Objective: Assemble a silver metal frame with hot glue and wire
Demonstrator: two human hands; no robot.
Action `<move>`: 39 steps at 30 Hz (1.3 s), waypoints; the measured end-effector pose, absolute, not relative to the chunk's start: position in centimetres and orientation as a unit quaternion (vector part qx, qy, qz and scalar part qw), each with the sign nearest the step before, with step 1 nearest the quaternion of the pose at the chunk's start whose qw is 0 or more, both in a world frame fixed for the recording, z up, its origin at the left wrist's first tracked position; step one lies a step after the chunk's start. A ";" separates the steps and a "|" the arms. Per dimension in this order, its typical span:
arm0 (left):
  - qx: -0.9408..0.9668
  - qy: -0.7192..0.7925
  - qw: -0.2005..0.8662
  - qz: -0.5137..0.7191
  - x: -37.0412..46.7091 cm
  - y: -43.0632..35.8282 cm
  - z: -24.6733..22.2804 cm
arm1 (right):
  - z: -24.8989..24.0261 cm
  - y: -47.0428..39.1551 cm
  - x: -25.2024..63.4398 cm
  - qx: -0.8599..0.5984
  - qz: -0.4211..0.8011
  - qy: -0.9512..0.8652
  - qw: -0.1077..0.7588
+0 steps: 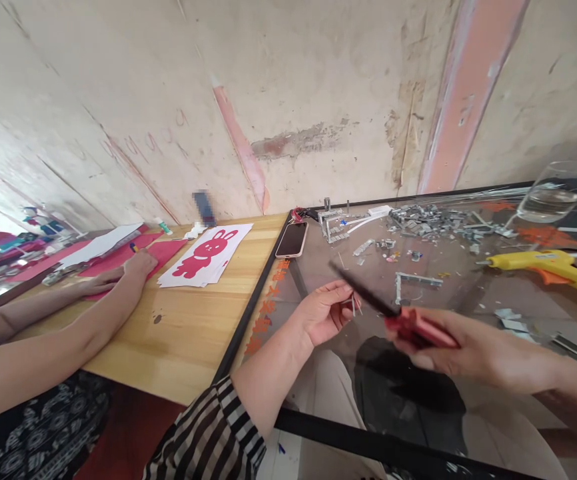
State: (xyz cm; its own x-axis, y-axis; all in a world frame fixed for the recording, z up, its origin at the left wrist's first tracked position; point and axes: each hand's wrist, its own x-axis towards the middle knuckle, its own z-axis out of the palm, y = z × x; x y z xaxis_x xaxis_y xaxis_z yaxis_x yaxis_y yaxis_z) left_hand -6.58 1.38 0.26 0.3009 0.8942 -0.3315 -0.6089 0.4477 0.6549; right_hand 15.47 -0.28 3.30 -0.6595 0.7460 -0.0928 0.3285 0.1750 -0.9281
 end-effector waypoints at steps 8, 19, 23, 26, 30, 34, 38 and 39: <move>0.247 0.363 0.772 0.460 -5.5 0.7 0.6 | 2.9 0.5 14.3 -0.421 0.543 -0.666 0.290; 0.260 0.358 0.777 0.448 -4.7 0.3 0.5 | 1.2 -0.6 13.1 -0.425 0.430 -0.745 0.281; 0.250 0.369 0.780 0.439 -4.4 0.1 0.5 | 1.1 -0.7 13.0 -0.448 0.357 -0.772 0.274; 0.248 0.366 0.784 0.436 -4.4 0.1 0.5 | 1.0 -0.7 13.0 -0.452 0.332 -0.781 0.277; 0.257 0.348 0.793 0.429 -4.4 0.2 0.4 | 1.1 -0.7 12.9 -0.451 0.309 -0.789 0.280; 0.267 0.347 0.796 0.419 -4.4 0.1 0.3 | 0.9 -0.8 12.8 -0.454 0.300 -0.790 0.283; 0.304 0.366 0.773 0.420 -4.6 0.1 0.3 | 0.7 -0.5 12.9 -0.443 0.328 -0.788 0.273; 0.314 0.375 0.763 0.423 -4.8 0.1 0.3 | 0.8 -0.4 13.0 -0.435 0.347 -0.786 0.272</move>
